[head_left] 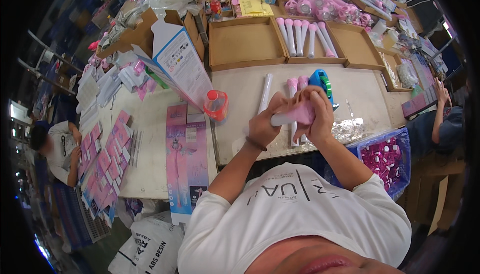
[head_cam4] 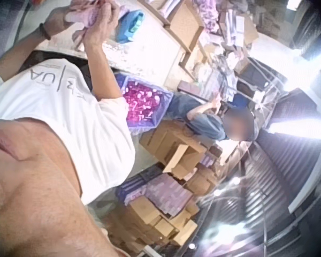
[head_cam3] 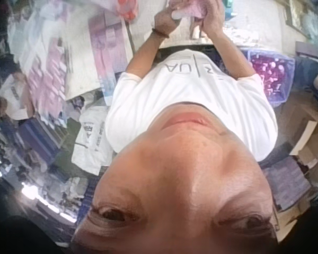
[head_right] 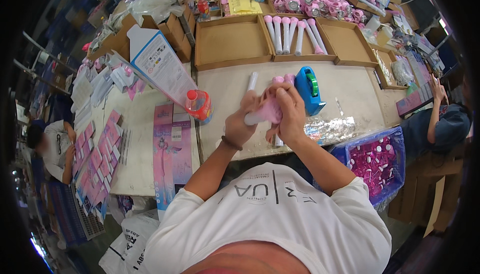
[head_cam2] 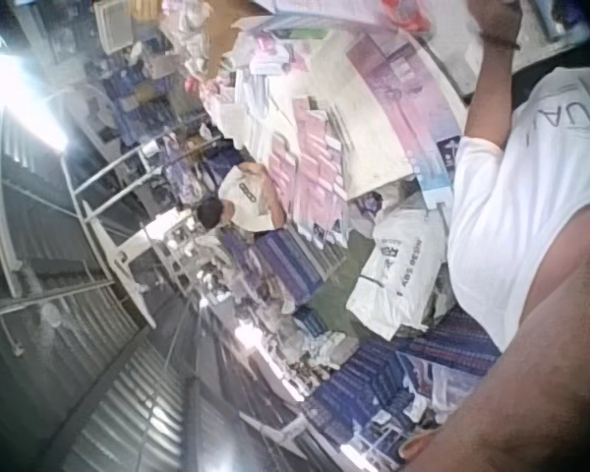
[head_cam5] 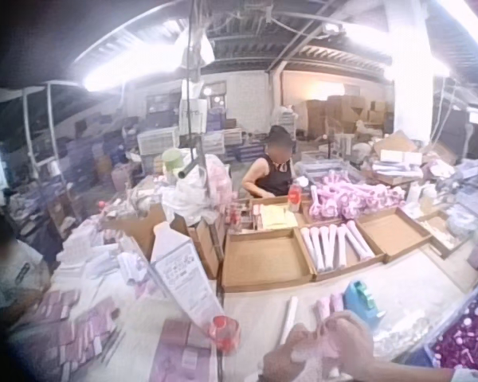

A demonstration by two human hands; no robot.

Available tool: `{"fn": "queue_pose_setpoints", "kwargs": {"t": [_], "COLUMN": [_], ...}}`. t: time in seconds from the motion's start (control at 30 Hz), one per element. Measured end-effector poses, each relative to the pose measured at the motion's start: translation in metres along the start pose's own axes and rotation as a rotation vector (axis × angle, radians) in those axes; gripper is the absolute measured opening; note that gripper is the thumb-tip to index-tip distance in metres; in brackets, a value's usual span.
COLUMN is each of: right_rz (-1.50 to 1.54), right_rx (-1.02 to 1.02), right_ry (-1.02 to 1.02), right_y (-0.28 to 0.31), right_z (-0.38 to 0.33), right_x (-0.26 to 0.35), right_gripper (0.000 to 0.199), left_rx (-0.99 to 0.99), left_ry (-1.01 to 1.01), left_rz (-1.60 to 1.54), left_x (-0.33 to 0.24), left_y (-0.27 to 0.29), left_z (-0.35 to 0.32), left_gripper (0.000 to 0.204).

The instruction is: The person assembles pink-topped batons by inserting the pink heads into white tubes, then wraps each assembled baton with clear plastic film and secures it with tape. The person handles multiple batons one at a time, placing finished units into cardboard trays on the table.

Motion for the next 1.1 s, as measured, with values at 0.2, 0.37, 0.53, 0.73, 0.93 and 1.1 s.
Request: {"fn": "queue_pose_setpoints", "kwargs": {"t": [0.2,0.37,0.53,0.73,0.93,1.1], "right_rz": [0.515,0.454,0.263,-0.040,0.299,0.057], "right_rx": [0.340,0.445,0.071,-0.188,-0.129,-0.326], "right_ry": [-0.061,0.023,0.169,0.515,0.369,0.531], "right_y": [0.010,0.011,0.009,0.052,0.118,0.140], "right_z": [0.021,0.008,0.003,0.021,0.045,0.041], "right_x": [0.032,0.036,0.032,0.051,0.067,0.073], "right_gripper": [0.053,0.065,0.071,0.057,0.050,0.052], "left_rx": [0.788,0.522,0.049,-0.007,0.761,0.332], "left_ry": [0.469,0.153,0.014,0.025,0.583,0.201], "left_rz": [-0.549,-0.357,-0.030,0.033,-0.550,0.019], "left_x": [0.000,-0.004,0.002,-0.016,-0.016,-0.022], "left_y": [-0.010,-0.019,-0.032,-0.073,-0.119,-0.123], "left_z": [-0.046,-0.046,-0.026,-0.013,-0.037,-0.018], "left_gripper": [0.020,0.023,0.021,0.027,0.035,0.038]}}
Point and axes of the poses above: each hand's wrist, its own z-axis towards the middle knuckle, its own y-axis out of the back of the hand, x = y × z, the point moved 5 cm from there along z, towards the middle knuckle, and after that the axes turned 10 degrees about -z, right-handed, at the moved point
